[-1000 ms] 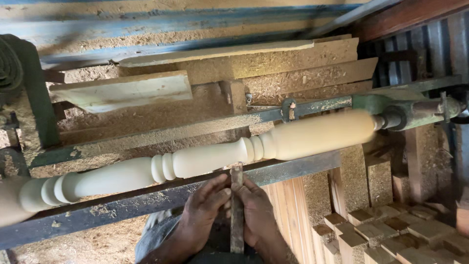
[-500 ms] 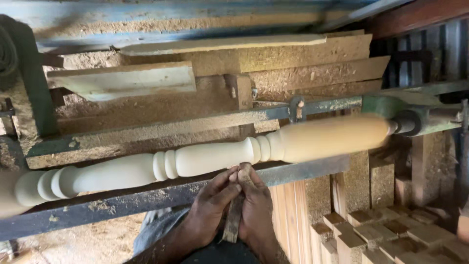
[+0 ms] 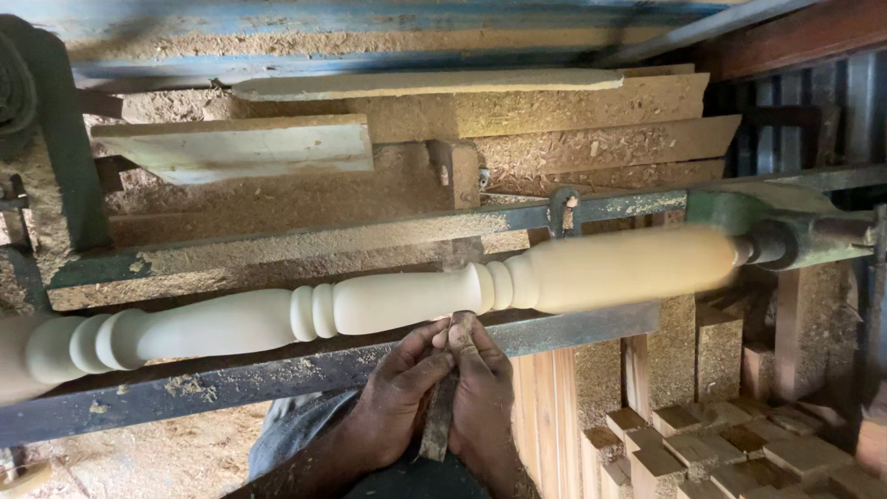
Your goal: The person uses a lathe to shape a wooden furniture leg, holding a chisel against the rotating wood to carve details and then using sandpaper to smooth the surface.
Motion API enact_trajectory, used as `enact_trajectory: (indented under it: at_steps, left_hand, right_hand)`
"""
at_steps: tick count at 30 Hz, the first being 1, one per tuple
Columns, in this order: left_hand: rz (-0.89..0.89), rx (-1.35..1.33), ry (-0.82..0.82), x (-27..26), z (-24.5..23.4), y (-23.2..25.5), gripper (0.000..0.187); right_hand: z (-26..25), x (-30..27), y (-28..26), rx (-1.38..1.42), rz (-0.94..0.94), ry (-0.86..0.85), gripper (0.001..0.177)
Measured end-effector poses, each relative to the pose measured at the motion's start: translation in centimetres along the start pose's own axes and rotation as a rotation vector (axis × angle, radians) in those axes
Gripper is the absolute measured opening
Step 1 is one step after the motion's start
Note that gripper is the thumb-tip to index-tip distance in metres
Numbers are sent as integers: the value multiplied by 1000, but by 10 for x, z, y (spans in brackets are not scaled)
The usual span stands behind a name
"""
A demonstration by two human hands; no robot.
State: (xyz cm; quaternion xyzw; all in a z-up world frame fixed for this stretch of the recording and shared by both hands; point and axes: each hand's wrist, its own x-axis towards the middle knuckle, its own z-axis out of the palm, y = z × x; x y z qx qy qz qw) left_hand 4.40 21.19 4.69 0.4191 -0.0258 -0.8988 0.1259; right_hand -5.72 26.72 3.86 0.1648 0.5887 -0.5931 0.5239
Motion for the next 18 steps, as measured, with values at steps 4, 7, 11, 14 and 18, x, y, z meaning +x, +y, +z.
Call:
enact_trajectory:
  at_steps: [4, 7, 11, 14, 18]
  left_hand:
    - [72, -98, -39, 4, -6, -10, 45]
    - [106, -206, -76, 4, -16, -15, 44]
    - [154, -261, -143, 0, -19, -18, 42]
    - [129, -287, -131, -5, -20, -17, 43]
    - [179, -295, -149, -7, -24, -20, 43]
  right_hand:
    - [0, -1, -2, -219, -141, -136, 18]
    - [7, -5, -2, -294, -158, -182, 17]
    - [14, -10, -6, -342, -139, -187, 17]
    - [18, -11, -5, -422, -179, -203, 16]
    - [18, -13, -1, -467, -159, -194, 16]
